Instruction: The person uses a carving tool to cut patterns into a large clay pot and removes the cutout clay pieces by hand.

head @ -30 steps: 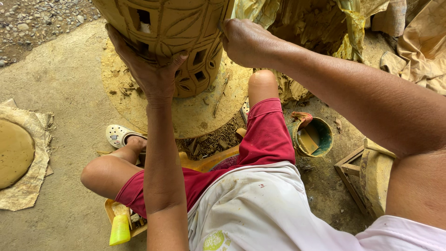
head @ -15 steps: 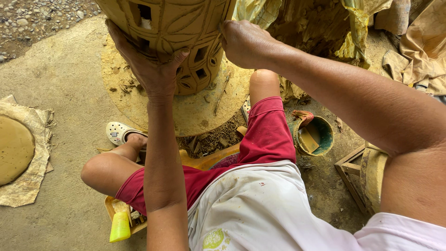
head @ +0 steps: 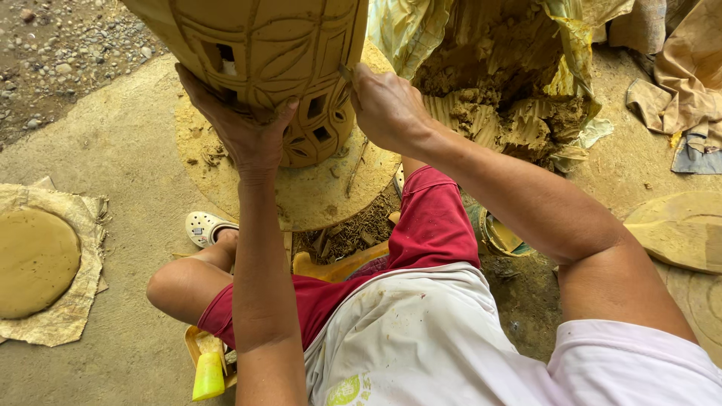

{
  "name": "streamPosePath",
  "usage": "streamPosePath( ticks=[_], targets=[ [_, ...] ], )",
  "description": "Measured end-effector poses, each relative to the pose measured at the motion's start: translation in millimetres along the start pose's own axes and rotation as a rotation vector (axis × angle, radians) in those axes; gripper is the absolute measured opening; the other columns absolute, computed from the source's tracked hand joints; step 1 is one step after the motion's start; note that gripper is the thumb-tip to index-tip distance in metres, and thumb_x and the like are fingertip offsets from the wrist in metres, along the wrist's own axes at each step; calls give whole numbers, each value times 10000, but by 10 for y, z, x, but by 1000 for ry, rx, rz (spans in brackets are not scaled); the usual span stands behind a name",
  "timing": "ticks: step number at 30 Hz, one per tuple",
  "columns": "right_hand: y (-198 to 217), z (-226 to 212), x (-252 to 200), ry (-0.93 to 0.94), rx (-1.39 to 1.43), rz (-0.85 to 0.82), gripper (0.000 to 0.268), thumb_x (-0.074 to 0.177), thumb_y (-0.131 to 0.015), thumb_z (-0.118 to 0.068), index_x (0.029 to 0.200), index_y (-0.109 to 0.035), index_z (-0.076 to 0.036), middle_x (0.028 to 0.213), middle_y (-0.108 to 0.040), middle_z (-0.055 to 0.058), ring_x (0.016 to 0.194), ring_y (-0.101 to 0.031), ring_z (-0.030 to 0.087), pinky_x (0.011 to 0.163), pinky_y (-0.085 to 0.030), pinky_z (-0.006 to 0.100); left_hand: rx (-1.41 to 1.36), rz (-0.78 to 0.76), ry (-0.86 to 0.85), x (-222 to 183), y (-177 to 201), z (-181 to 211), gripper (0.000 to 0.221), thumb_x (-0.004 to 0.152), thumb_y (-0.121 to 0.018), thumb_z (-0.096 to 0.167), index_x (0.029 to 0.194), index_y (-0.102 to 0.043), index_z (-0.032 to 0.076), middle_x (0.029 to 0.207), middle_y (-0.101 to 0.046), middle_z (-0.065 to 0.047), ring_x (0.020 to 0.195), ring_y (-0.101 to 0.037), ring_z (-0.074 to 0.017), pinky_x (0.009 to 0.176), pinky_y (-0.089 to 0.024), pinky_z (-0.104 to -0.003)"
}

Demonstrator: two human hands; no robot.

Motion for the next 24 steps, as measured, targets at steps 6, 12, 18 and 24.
streamPosePath(
  ticks=[6, 12, 18, 24],
  targets=[
    [246, 95, -398, -109, 74, -18, 235, 1105, -420, -252, 1005, -507, -58, 614, -494, -3, 474, -458, 133, 435, -430, 353, -6, 4, 1, -7, 11, 54, 1429, 805, -982, 630, 1658, 59, 148, 1727, -84, -180, 1644, -130, -361, 1393, -203, -519],
    [547, -286, -352, 20, 45, 64, 236, 1091, -475, -241, 986, -528, -36, 647, -582, 121, 560, -613, 265, 583, -502, 486, 19, 22, 29, -4, 16, 154, 1474, 799, -1023, 655, 1647, 45, 95, 1713, -88, -204, 1632, -141, -383, 1376, -210, -524],
    [576, -310, -301, 2, 95, 96, 235, 1072, -480, -226, 984, -510, -10, 722, -631, 197, 681, -676, 368, 676, -507, 546, 34, 18, 42, -13, 14, 145, 1481, 779, -1026, 659, 1646, 35, 96, 1707, -104, -204, 1626, -150, -393, 1375, -198, -530],
    [606, -282, -254, 60, 58, 158, 238, 1087, -498, -227, 982, -504, -14, 779, -635, 199, 739, -668, 372, 713, -508, 542, 45, 34, 56, -44, -11, 123, 1456, 784, -1005, 682, 1646, 21, 114, 1703, -116, -198, 1621, -170, -391, 1368, -215, -543]
  ],
)
Point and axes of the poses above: each hand's wrist, its own x-axis towards the middle knuckle, its own y-axis out of the back of the hand, z = x × y, the point moved 8 cm from there along x, towards the middle knuckle
